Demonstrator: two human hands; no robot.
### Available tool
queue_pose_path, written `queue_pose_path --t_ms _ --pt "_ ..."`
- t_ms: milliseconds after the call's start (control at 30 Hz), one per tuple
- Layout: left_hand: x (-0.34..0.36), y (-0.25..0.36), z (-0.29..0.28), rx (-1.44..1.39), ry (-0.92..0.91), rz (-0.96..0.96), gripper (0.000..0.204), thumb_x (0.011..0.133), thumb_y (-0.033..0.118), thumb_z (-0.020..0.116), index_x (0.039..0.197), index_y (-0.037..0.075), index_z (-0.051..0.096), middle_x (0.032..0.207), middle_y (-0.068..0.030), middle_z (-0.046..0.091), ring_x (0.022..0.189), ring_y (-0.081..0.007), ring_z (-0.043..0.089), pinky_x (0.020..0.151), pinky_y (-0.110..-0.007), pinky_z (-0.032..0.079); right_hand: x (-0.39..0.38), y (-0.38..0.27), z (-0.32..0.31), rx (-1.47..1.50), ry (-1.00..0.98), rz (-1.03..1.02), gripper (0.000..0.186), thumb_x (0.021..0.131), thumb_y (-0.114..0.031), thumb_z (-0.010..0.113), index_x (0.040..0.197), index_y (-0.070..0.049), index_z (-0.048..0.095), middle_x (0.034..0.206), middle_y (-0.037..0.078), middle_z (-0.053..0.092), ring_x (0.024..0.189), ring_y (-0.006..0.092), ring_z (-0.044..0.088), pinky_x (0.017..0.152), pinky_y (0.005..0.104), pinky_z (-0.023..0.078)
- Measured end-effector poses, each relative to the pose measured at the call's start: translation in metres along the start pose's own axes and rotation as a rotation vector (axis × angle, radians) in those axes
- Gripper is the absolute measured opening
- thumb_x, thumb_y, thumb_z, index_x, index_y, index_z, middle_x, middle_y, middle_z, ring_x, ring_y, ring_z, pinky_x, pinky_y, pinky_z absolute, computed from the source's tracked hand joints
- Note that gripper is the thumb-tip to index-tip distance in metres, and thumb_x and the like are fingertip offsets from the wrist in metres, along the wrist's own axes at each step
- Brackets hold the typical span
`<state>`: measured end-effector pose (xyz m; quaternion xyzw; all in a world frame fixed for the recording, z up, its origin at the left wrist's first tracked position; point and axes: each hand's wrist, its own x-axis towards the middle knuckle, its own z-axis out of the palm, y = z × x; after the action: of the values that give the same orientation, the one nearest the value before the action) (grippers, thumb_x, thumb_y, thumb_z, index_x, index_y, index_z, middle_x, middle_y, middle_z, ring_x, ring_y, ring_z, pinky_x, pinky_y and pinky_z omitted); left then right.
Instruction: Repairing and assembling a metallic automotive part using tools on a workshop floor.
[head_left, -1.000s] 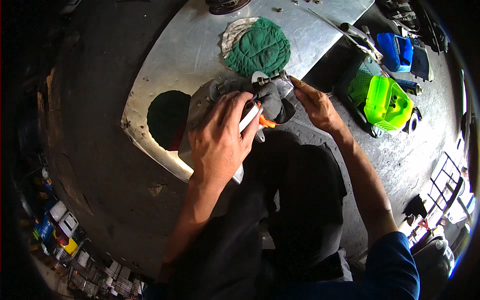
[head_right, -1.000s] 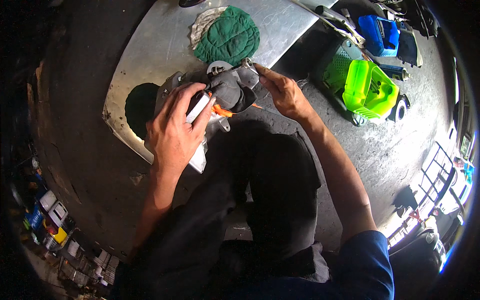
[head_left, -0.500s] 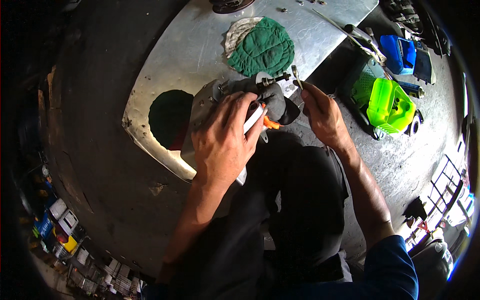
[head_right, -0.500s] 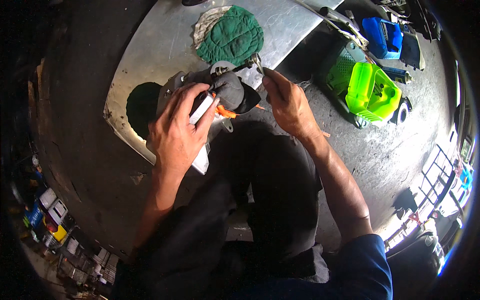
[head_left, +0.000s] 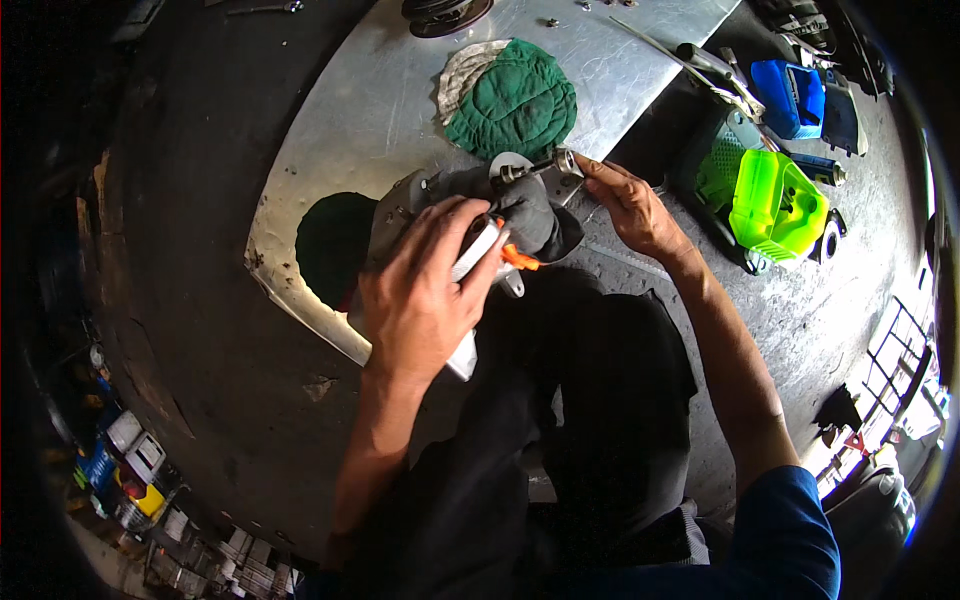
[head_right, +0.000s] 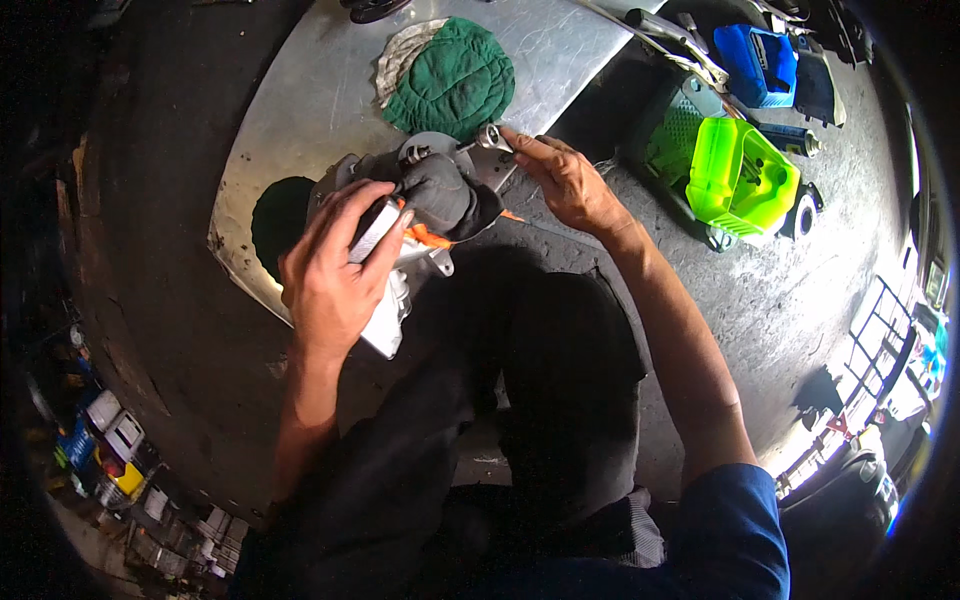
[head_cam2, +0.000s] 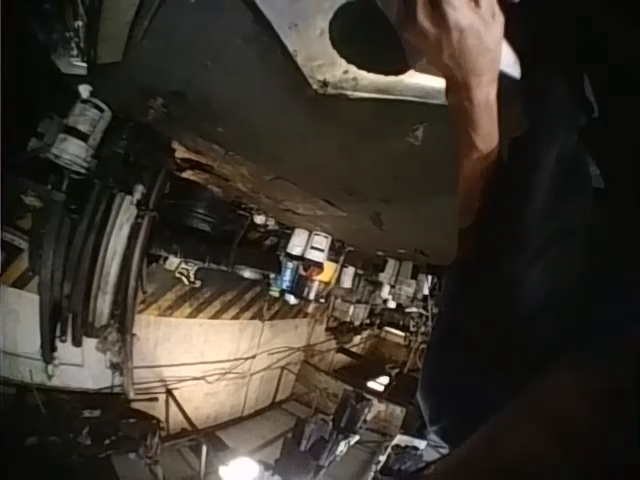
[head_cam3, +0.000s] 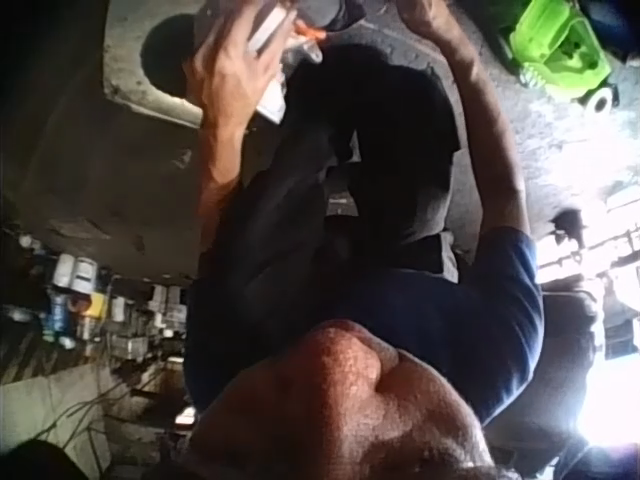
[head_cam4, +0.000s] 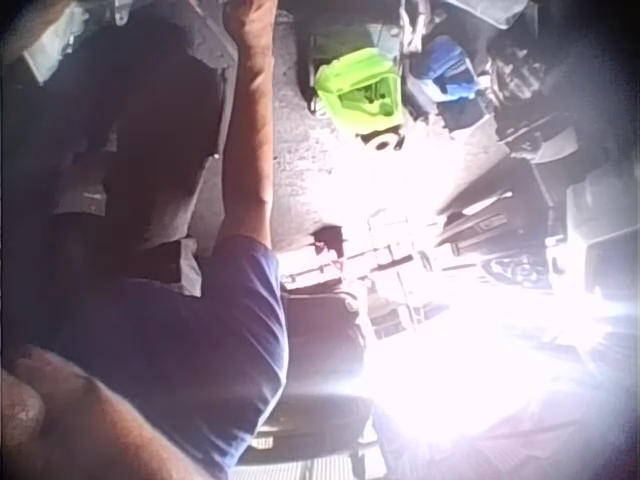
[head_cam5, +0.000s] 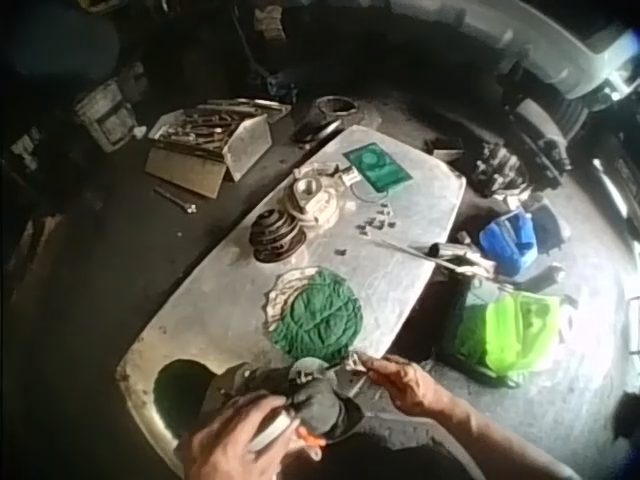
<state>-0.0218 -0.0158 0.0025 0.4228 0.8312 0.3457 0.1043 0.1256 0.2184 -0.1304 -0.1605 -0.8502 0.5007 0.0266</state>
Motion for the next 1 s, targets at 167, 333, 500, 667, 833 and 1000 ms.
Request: queue_pose_path --t_ms 167,333,500,667,833,1000 --pt "0.006 -0.016 -0.017 -0.087 -0.039 0.001 0.029 0.083 0.003 0.08 0.11 0.001 0.07 0.106 -0.013 0.072 0.095 -0.025 0.071 0.084 -0.034 0.055 0.01 -0.008 -0.016 -0.217 -0.138 -0.186 0.038 0.101 -0.009 0.055 0.139 -0.009 0.059 0.111 0.02 0.071 0.104 0.0383 0.068 0.089 0.0436 0.053" --pt "0.014 -0.029 -0.035 -0.149 0.0 -0.25 0.025 0.086 0.01 0.08 0.109 0.002 0.071 0.099 -0.0127 0.073 0.086 -0.0226 0.07 0.079 -0.032 0.054 0.011 -0.075 -0.005 0.011 -0.077 0.047 0.036 0.103 -0.013 0.052 0.138 -0.001 0.056 0.11 0.025 0.07 0.103 0.0418 0.068 0.087 0.0443 0.053" --pt "0.02 -0.046 -0.044 -0.241 0.045 -0.321 0.025 0.089 0.012 0.079 0.109 -0.001 0.071 0.097 -0.0105 0.075 0.087 -0.0143 0.068 0.081 -0.028 0.052 0.015 -0.129 -0.011 0.231 -0.155 0.324 0.04 0.104 -0.02 0.053 0.136 0.005 0.055 0.111 0.029 0.069 0.104 0.0365 0.071 0.085 0.0432 0.053" --pt "0.018 -0.062 -0.056 -0.271 0.084 -0.379 0.026 0.091 0.011 0.078 0.111 -0.004 0.071 0.095 -0.004 0.074 0.087 -0.008 0.063 0.081 -0.024 0.051 0.023 -0.119 -0.016 0.09 -0.057 0.233 0.038 0.104 -0.023 0.057 0.138 -0.008 0.06 0.108 0.025 0.071 0.093 0.0302 0.074 0.082 0.0384 0.056" --pt "0.017 -0.083 -0.063 -0.261 0.083 -0.317 0.027 0.09 0.011 0.079 0.112 -0.004 0.072 0.096 -0.0036 0.073 0.086 -0.0078 0.062 0.081 -0.023 0.05 0.037 -0.067 -0.001 -0.027 0.062 -0.218 0.037 0.103 -0.024 0.057 0.138 -0.013 0.061 0.108 0.02 0.072 0.087 0.0332 0.072 0.081 0.0429 0.056" --pt "0.006 -0.091 -0.066 -0.252 0.094 -0.321 0.031 0.088 0.013 0.081 0.112 -0.003 0.072 0.095 -0.0046 0.073 0.087 -0.0094 0.064 0.082 -0.024 0.051 0.047 -0.068 -0.009 -0.027 -0.065 -0.196 0.037 0.104 -0.025 0.055 0.14 -0.019 0.06 0.104 0.018 0.071 0.093 0.0353 0.071 0.084 0.0444 0.056"
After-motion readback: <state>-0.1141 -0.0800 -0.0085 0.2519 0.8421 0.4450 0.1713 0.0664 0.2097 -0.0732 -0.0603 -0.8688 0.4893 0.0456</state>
